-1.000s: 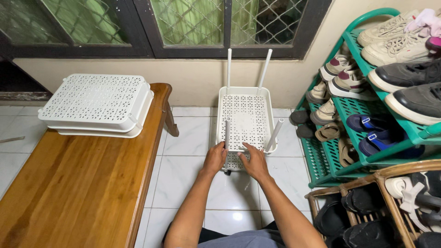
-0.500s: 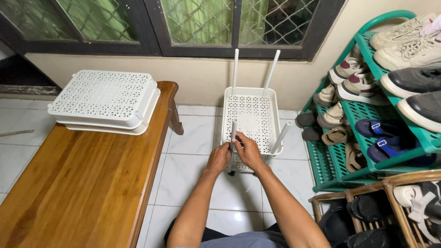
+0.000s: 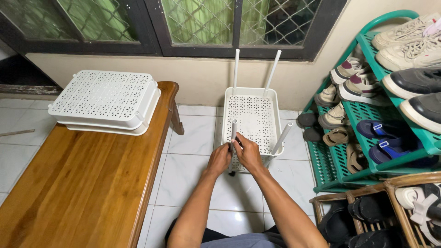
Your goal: The person assembles a white plastic storage shelf by inserting vertical poles into the shelf trays and stacking them. They repeatedly remove and reinsert poles to adjust fit, then place the assembled unit upright on the floor.
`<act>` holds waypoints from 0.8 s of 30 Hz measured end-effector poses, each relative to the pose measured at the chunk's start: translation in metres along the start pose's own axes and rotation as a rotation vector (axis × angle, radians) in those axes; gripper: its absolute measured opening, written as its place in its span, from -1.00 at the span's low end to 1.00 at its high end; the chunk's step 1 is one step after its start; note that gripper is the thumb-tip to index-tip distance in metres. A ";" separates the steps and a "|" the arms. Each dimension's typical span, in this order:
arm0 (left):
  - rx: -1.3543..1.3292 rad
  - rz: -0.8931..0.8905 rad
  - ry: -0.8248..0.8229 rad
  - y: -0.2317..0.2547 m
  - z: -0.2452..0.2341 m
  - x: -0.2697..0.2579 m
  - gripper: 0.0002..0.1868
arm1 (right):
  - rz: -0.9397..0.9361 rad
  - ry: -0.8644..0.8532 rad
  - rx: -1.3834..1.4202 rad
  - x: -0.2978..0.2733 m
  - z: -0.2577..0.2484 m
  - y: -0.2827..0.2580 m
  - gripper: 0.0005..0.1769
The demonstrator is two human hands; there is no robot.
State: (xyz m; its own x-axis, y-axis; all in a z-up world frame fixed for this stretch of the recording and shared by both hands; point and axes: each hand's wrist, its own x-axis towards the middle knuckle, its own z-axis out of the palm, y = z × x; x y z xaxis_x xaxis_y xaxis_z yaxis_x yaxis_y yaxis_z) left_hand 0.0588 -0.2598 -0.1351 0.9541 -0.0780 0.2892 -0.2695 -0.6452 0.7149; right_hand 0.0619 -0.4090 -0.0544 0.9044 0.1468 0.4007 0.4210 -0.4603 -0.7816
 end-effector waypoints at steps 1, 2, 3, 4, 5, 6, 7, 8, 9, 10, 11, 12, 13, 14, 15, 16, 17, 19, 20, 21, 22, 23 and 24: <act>0.006 0.014 0.009 0.000 0.001 0.001 -0.87 | -0.027 0.025 -0.009 0.000 0.001 -0.001 -0.63; 0.005 0.020 0.016 0.001 0.001 0.000 -0.87 | -0.055 0.050 -0.017 0.000 0.001 -0.001 -0.64; 0.005 0.025 0.024 0.001 0.001 0.000 -0.86 | -0.029 0.052 -0.030 0.000 0.001 -0.002 -0.64; 0.005 0.029 0.032 0.001 0.001 0.001 -0.85 | -0.003 0.053 -0.043 -0.001 0.001 -0.002 -0.65; -0.001 0.021 0.026 0.001 0.001 0.001 -0.86 | 0.024 0.055 -0.057 0.000 0.001 -0.002 -0.65; -0.008 0.012 0.020 0.002 0.000 0.001 -0.86 | 0.009 0.068 -0.060 0.001 0.000 -0.002 -0.65; -0.014 0.003 0.014 0.002 -0.001 0.001 -0.86 | -0.006 0.081 -0.062 0.002 0.000 -0.002 -0.65; -0.011 0.012 0.016 0.002 -0.002 0.001 -0.86 | -0.020 0.093 -0.064 0.003 0.000 -0.001 -0.64; -0.010 0.021 0.018 0.003 -0.002 0.001 -0.87 | -0.022 0.084 -0.062 0.003 0.000 0.000 -0.65; -0.009 0.030 0.019 0.004 -0.001 -0.001 -0.87 | -0.023 0.075 -0.061 0.003 0.000 0.000 -0.66; -0.015 0.018 0.022 0.004 -0.002 0.001 -0.86 | -0.030 0.068 -0.059 0.005 0.000 0.001 -0.66; -0.021 0.006 0.026 0.005 -0.003 0.002 -0.84 | -0.040 0.031 -0.003 0.007 0.001 0.001 -0.65; -0.028 -0.008 0.028 0.005 -0.003 0.000 -0.83 | -0.047 -0.008 0.054 0.005 0.001 0.002 -0.64; -0.031 -0.008 0.028 0.005 -0.002 0.000 -0.83 | -0.053 -0.047 0.110 0.004 0.001 0.002 -0.63; -0.034 -0.009 0.029 0.005 -0.002 -0.001 -0.83 | -0.011 -0.064 0.096 0.003 0.002 0.001 -0.64; -0.037 -0.009 0.030 0.005 -0.001 -0.002 -0.83 | 0.031 -0.081 0.083 0.003 0.002 0.001 -0.64; -0.034 -0.011 0.030 0.005 -0.001 -0.002 -0.84 | 0.072 -0.098 0.070 0.003 0.002 0.000 -0.64; -0.029 -0.016 0.028 0.005 0.000 -0.003 -0.87 | 0.050 -0.077 0.078 0.003 0.002 -0.002 -0.64; -0.028 -0.013 0.033 0.005 -0.001 -0.003 -0.86 | 0.040 -0.066 0.083 0.003 0.001 -0.003 -0.64; -0.029 -0.009 0.038 0.005 0.000 -0.002 -0.85 | 0.058 -0.070 0.079 0.004 0.000 -0.003 -0.64; -0.029 -0.005 0.043 0.005 0.001 -0.002 -0.83 | 0.076 -0.073 0.075 0.005 -0.001 -0.003 -0.64; -0.018 -0.013 0.043 0.005 0.001 -0.003 -0.84 | 0.094 -0.078 0.071 0.004 -0.001 -0.004 -0.64; -0.007 -0.021 0.043 0.005 0.001 -0.004 -0.84 | 0.103 -0.090 0.086 0.004 0.000 -0.004 -0.63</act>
State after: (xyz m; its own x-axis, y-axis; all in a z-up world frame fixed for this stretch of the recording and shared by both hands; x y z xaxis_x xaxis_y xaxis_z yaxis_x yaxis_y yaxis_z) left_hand 0.0542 -0.2638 -0.1335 0.9529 -0.0316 0.3016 -0.2508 -0.6412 0.7252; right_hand 0.0633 -0.4070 -0.0496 0.9440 0.1820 0.2752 0.3268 -0.4012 -0.8557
